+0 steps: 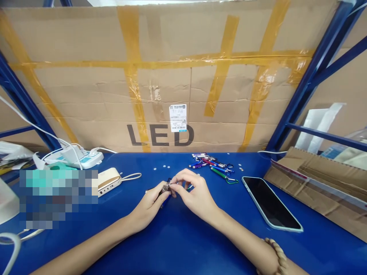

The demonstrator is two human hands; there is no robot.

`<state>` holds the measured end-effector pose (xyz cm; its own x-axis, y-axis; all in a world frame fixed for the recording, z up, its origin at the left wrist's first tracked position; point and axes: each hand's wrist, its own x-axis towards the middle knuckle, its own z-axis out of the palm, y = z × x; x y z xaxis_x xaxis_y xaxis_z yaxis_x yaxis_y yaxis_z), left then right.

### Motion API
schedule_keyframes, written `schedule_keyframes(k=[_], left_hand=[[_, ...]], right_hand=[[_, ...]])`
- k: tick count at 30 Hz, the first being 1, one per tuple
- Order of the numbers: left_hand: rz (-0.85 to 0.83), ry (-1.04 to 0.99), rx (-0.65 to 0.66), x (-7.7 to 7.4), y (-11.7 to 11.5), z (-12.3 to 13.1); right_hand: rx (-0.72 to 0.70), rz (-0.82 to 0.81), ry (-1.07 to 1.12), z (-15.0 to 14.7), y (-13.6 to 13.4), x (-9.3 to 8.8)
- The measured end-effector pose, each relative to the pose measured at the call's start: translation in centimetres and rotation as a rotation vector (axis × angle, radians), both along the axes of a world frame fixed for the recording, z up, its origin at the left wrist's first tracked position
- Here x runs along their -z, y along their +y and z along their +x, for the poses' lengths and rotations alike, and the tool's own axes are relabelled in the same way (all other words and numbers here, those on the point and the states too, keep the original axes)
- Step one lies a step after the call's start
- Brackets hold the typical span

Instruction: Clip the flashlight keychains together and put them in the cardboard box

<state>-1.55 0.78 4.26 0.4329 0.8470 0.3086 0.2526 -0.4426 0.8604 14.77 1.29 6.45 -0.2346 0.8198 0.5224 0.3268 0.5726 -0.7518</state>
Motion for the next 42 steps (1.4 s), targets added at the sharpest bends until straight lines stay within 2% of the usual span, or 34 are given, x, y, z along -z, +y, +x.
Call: schedule_keyframes(k=[4,11,17,19,21,25,28,32,38,42], left_hand=[[0.07,0.079,0.0,0.4,0.3,-0.1],[0.089,0.174,0.004,0.5,0.5,-0.6],[0.128,0.218,0.01,0.4,0.4,-0.7],[0.123,0.261,0.028,0.2,0.3,-0.8],[0.127,0.315,0.044,0.1,0.4,-1.0],[0.216,0.393,0.061,0.1,0.5,-1.2],[0.298,0.433,0.083,0.7,0.5,-1.2],[0.356,0.495,0.075,1.7,0.4,-1.1],[0.462,0.586,0.073,2.2,0.8,-1.3],[0.436,0.535,0.087,1.9,1.1,-1.1]], right_hand=[[-0.024,-0.053,-0.056,-0.1,0.1,0.5],[-0.055,-0.163,-0.127,0.3,0.5,0.6],[-0.031,-0.124,-0.165,0.5,0.7,0.6],[-0.026,-0.035,-0.187,0.9,0.8,0.5],[-0.044,0.141,-0.269,1.3,0.8,0.3],[-0.076,0.492,-0.637,2.0,0.4,-0.1],[-0.095,0.558,-0.837,2.0,0.0,0.1],[-0.156,0.406,-0.807,1.6,-0.1,0.9],[-0.262,-0.072,-0.548,1.1,0.4,1.5],[-0.268,-0.315,-0.443,0.9,0.7,1.3]])
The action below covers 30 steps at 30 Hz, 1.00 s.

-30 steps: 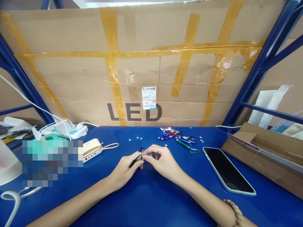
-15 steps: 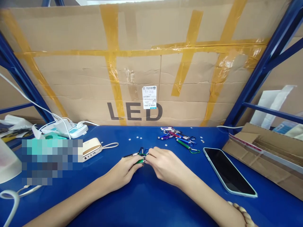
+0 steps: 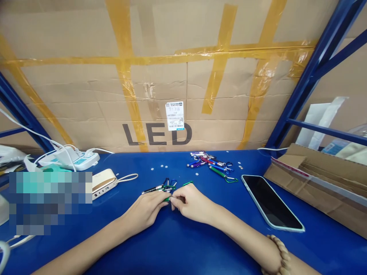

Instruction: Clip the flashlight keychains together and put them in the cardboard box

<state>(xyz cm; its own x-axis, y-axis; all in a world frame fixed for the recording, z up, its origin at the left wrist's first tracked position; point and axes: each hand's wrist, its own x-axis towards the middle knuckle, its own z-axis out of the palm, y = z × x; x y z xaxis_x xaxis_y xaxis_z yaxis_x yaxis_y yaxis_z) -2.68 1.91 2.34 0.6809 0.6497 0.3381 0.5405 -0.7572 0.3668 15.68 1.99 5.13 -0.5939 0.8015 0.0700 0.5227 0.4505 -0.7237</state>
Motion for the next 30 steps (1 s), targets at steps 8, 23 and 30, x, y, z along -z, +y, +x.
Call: schedule_keyframes(k=[8,23,30], left_hand=[[-0.33,-0.319,-0.154,-1.1,-0.4,0.9],[-0.682,-0.721,-0.246,-1.2,-0.4,1.3],[-0.485,-0.486,-0.335,-2.0,-0.7,1.0]], right_hand=[[0.17,0.114,-0.005,3.0,1.6,-2.5],[-0.004,0.373,-0.164,5.0,5.3,1.0],[-0.074,0.388,0.003,3.0,2.5,-0.7]])
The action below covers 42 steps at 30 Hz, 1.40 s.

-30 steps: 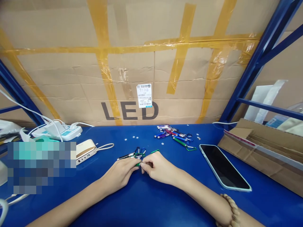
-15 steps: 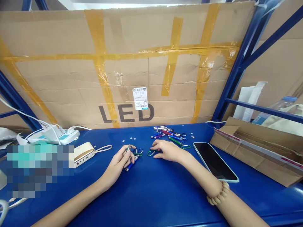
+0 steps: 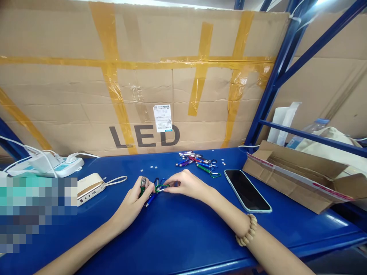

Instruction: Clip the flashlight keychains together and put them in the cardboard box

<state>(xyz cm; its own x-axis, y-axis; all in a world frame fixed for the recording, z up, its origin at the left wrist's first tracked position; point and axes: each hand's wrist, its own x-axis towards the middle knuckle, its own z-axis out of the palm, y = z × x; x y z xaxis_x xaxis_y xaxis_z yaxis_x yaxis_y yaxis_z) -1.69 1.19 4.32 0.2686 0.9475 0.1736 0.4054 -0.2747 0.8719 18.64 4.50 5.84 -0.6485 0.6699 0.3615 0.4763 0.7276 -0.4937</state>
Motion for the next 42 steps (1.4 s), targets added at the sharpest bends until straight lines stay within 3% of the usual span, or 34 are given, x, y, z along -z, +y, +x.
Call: schedule_keyframes(k=[4,7,11,15,23,29,35,42], left_hand=[[-0.007,-0.041,-0.029,-0.1,0.2,0.0],[-0.058,-0.145,0.029,0.2,0.5,-0.1],[-0.054,-0.199,0.069,0.5,0.6,-0.1],[0.089,-0.077,0.065,0.2,0.2,0.0],[0.25,0.154,0.07,0.6,-0.3,-0.1],[0.237,0.121,0.055,0.4,-0.4,0.0],[0.177,0.092,0.043,0.1,-0.6,0.3],[0.231,0.166,0.113,1.5,-0.4,0.4]], right_hand=[[-0.033,0.065,0.169,-0.9,-0.9,0.0],[-0.008,0.112,0.205,-1.2,-1.2,0.2],[-0.007,0.211,0.014,-1.7,-1.7,0.3],[-0.021,0.374,-0.163,-2.2,-2.3,0.5],[-0.012,0.286,-0.102,-2.8,-2.9,1.3],[0.031,0.224,0.012,-3.2,-2.8,1.7],[0.178,0.383,0.203,-2.6,-3.0,0.8],[0.118,0.417,0.101,-3.2,-3.7,0.7]])
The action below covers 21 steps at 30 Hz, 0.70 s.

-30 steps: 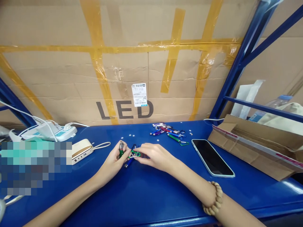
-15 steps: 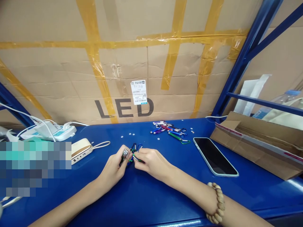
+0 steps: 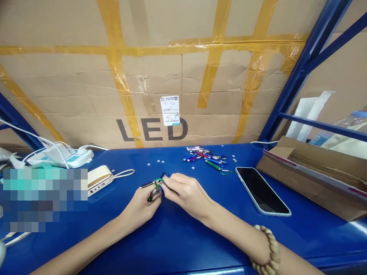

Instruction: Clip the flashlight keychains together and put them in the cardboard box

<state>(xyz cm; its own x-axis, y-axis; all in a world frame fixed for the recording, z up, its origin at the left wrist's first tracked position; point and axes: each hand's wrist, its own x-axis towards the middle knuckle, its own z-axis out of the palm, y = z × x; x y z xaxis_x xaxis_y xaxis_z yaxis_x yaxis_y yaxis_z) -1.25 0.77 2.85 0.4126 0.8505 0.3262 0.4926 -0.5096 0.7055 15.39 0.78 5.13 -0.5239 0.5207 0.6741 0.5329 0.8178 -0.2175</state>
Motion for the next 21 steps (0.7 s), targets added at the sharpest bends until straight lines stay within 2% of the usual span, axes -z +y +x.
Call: schedule_keyframes(k=[5,11,16,19,21], left_hand=[[0.014,-0.03,0.023,-0.3,0.0,0.3],[-0.111,-0.075,-0.065,-0.8,0.4,-0.1],[-0.159,-0.03,-0.077,-1.1,1.1,-0.6],[-0.146,0.066,-0.162,-1.6,1.5,-1.0],[-0.112,0.164,-0.219,-2.2,1.6,-1.4]], right_hand=[[-0.012,-0.093,-0.012,0.0,0.2,0.1],[-0.038,-0.106,-0.035,0.1,0.4,-0.1],[-0.077,-0.359,-0.062,0.8,1.3,-0.5],[0.007,-0.5,-0.163,2.6,2.6,-1.0],[0.182,-0.511,-0.215,4.3,3.6,-1.5]])
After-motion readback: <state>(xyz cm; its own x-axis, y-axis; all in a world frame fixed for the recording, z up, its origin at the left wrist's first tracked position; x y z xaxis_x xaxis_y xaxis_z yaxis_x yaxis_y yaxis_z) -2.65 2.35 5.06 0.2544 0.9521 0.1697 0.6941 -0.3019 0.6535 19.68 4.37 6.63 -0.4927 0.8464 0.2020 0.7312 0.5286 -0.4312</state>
